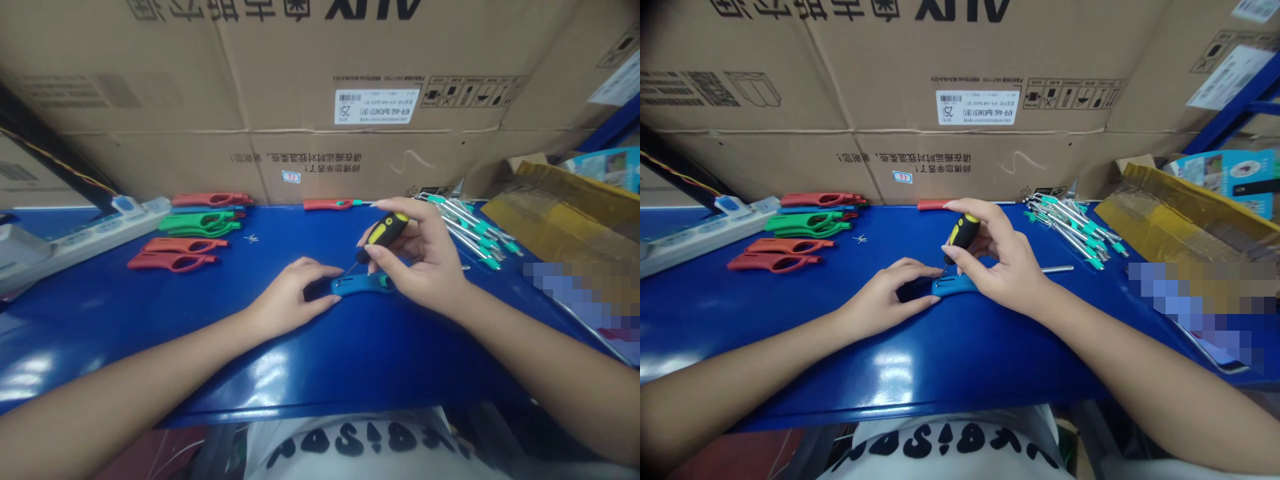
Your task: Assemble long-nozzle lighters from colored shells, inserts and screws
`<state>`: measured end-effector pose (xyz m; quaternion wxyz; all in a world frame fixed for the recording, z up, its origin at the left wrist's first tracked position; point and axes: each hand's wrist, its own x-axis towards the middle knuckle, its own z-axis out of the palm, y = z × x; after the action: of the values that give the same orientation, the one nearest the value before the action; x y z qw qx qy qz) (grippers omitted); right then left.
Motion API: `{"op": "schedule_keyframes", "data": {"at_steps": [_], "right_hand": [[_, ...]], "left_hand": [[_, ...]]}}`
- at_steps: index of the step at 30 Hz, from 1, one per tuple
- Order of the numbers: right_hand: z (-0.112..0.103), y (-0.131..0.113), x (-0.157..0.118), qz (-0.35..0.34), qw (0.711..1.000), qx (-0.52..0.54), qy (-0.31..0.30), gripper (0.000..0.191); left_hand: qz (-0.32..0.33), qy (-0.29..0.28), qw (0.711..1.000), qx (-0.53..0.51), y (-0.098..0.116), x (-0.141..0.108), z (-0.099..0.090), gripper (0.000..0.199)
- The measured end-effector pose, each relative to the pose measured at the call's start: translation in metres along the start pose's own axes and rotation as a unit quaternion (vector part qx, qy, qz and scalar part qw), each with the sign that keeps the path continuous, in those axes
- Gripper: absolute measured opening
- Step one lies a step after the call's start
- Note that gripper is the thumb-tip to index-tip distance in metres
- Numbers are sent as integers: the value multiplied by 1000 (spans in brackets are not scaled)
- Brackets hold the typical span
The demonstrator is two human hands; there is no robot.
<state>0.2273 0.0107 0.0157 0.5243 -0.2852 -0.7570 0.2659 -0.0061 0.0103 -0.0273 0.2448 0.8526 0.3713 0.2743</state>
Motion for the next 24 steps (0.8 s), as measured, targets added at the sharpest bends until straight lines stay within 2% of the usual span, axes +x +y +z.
{"op": "schedule_keyframes", "data": {"at_steps": [9, 24], "right_hand": [[0, -1, 0, -18, 1000, -9, -9, 46], [1, -1, -3, -6, 999, -35, -8, 49]], "left_hand": [[8, -4, 1000, -4, 1, 0, 0, 38], [14, 2, 1000, -9, 1, -1, -1, 25]]}}
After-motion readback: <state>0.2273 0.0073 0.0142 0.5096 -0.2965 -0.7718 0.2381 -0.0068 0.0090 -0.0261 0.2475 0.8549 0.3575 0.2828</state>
